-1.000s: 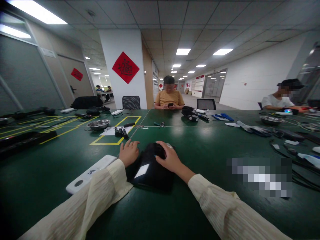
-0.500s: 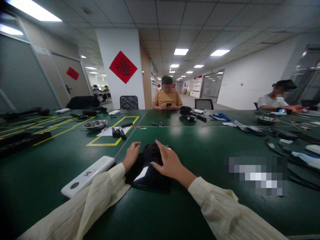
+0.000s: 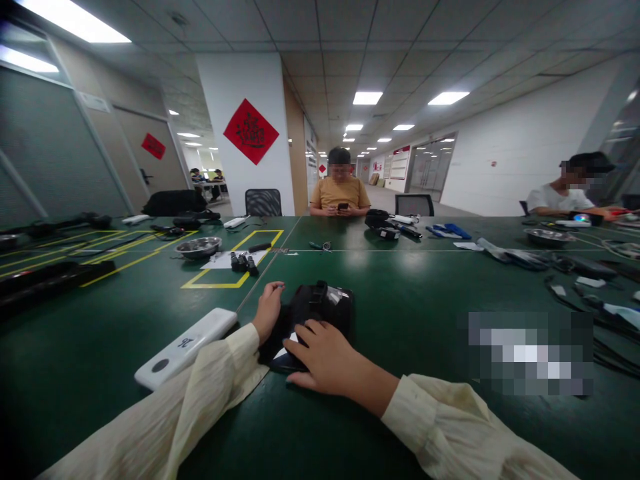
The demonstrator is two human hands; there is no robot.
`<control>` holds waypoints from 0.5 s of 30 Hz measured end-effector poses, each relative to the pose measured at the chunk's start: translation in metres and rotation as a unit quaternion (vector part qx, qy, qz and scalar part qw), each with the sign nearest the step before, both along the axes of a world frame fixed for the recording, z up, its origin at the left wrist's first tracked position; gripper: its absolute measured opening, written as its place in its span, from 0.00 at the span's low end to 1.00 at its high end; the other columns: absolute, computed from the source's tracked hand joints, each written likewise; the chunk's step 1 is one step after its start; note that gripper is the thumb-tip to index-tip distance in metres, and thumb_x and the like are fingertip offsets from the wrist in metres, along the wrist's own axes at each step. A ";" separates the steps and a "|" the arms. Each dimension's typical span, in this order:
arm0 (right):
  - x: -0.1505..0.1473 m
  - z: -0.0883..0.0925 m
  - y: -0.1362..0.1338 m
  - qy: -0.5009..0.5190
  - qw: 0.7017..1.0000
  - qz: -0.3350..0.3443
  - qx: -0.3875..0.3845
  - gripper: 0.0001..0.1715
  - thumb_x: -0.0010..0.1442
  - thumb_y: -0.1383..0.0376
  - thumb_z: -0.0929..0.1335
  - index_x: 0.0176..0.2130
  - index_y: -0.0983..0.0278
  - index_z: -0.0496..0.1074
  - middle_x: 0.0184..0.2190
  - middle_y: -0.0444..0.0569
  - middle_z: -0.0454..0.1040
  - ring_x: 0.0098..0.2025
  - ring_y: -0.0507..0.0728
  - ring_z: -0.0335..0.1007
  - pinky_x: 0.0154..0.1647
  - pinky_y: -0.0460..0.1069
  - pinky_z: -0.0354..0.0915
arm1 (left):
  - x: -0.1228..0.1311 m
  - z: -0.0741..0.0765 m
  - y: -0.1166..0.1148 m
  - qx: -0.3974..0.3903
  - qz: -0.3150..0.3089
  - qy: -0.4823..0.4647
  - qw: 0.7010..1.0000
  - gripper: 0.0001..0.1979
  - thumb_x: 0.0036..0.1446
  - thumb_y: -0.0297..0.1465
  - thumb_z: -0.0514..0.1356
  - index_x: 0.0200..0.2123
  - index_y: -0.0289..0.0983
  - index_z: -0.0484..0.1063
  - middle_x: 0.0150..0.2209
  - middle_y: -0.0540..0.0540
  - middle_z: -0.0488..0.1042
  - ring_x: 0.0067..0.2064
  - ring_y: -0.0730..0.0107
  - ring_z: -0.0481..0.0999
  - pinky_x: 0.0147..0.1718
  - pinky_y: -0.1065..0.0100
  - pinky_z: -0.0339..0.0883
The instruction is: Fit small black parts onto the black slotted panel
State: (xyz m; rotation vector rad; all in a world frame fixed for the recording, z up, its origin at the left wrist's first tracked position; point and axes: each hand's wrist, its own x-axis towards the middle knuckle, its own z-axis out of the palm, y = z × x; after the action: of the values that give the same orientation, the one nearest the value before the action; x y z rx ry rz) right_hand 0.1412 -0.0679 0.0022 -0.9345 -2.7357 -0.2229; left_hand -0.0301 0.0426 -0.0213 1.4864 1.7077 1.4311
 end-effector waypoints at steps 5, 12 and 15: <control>0.015 0.003 0.017 0.001 0.998 0.065 -0.010 0.25 0.61 0.59 0.60 0.56 0.63 0.61 0.55 0.54 0.63 0.57 0.60 0.56 0.55 0.56 0.57 | 0.001 -0.001 0.000 0.015 -0.005 -0.002 1.000 0.11 0.55 0.36 0.48 0.37 0.40 0.66 0.41 0.47 0.72 0.46 0.63 0.69 0.46 0.62 0.62; 0.026 0.007 0.018 0.018 0.998 0.047 -0.025 0.27 0.59 0.62 0.61 0.57 0.65 0.61 0.57 0.56 0.61 0.60 0.60 0.52 0.59 0.57 0.50 | 0.005 0.001 0.000 0.025 -0.015 -0.016 0.999 0.10 0.54 0.35 0.48 0.35 0.40 0.66 0.39 0.47 0.71 0.45 0.64 0.69 0.47 0.64 0.61; 0.013 0.005 0.017 0.023 0.999 0.033 -0.020 0.29 0.60 0.56 0.60 0.58 0.63 0.60 0.59 0.56 0.58 0.62 0.62 0.47 0.60 0.60 0.47 | 0.007 0.003 -0.002 0.023 -0.019 -0.016 0.999 0.09 0.54 0.34 0.48 0.35 0.39 0.65 0.38 0.47 0.71 0.45 0.65 0.69 0.47 0.64 0.61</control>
State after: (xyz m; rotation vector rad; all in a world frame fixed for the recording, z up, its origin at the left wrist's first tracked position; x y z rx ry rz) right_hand 0.1541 -0.0512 0.0067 -0.8471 -2.7333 -0.1342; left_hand -0.0236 0.0405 -0.0187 1.5027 1.6293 1.4776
